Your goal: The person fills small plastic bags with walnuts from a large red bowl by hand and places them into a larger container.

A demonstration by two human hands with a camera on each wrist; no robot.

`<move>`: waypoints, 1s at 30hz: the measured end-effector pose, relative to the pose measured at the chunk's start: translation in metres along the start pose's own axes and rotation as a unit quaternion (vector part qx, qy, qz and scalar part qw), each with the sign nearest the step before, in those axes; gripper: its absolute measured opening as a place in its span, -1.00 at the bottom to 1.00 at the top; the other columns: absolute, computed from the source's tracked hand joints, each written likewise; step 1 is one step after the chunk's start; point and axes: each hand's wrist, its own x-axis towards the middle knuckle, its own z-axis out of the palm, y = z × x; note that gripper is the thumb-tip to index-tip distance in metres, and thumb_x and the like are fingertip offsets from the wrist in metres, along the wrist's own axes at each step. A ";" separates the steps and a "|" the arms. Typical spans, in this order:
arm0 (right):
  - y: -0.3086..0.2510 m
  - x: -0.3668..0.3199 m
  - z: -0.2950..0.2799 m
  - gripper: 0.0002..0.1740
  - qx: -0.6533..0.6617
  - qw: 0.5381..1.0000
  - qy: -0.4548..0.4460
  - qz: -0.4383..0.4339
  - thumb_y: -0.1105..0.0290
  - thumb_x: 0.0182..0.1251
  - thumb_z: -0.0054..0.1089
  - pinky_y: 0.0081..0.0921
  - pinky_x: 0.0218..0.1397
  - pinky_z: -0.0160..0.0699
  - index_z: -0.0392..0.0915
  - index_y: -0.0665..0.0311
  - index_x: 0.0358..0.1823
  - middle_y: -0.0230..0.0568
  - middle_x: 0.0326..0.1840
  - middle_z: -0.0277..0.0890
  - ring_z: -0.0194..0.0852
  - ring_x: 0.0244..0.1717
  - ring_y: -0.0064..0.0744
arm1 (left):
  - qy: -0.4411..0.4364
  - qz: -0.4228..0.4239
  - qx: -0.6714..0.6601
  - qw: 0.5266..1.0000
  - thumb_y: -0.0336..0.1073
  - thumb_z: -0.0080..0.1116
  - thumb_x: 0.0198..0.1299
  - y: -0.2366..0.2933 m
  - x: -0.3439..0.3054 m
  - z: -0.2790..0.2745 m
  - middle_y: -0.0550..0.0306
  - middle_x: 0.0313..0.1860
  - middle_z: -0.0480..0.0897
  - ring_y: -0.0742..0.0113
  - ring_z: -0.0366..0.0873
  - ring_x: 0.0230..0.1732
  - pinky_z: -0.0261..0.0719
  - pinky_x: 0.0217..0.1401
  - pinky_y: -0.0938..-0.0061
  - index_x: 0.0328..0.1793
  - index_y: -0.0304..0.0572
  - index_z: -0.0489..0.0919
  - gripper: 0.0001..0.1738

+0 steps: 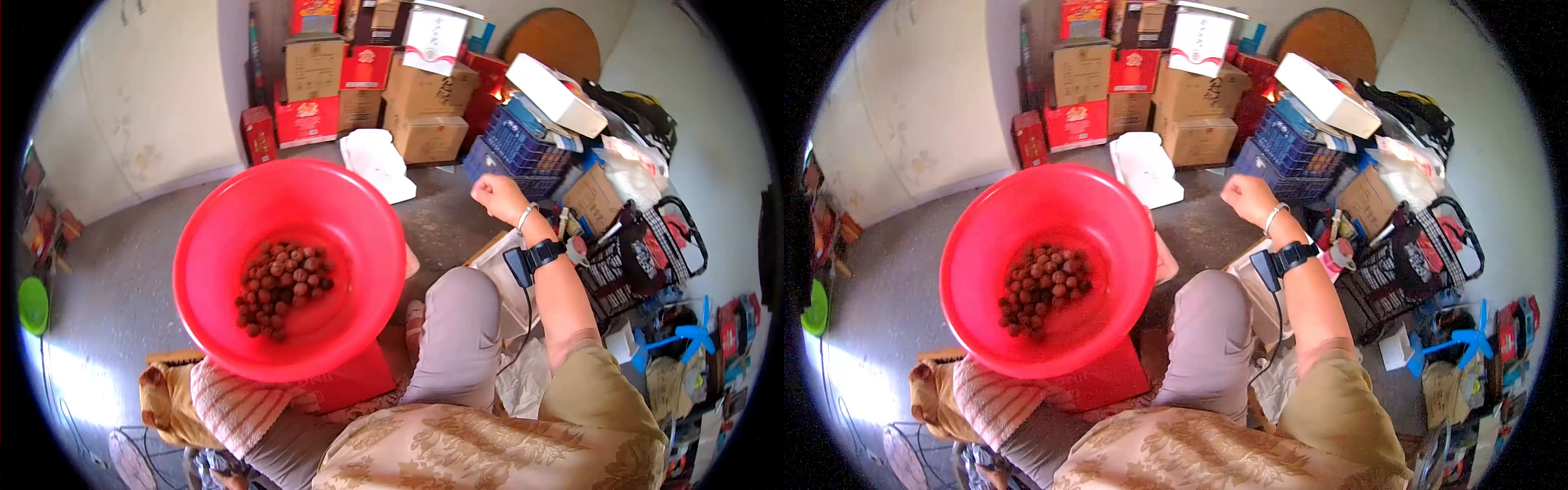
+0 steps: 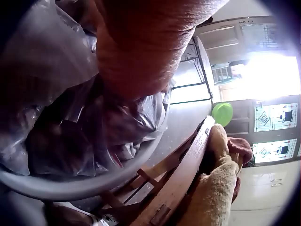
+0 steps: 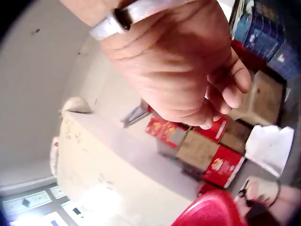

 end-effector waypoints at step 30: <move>0.206 -0.108 0.023 -0.77 -0.239 0.939 0.160 0.189 0.40 0.35 0.09 0.02 -0.03 0.60 0.58 0.39 -0.41 0.16 -0.16 0.69 0.66 -0.11 0.21 | 0.204 0.088 0.321 0.920 -0.33 0.17 0.14 0.081 -0.009 -0.006 -0.23 -0.11 0.74 -0.25 0.65 -0.01 0.58 0.18 0.10 0.17 -0.56 0.59 -0.50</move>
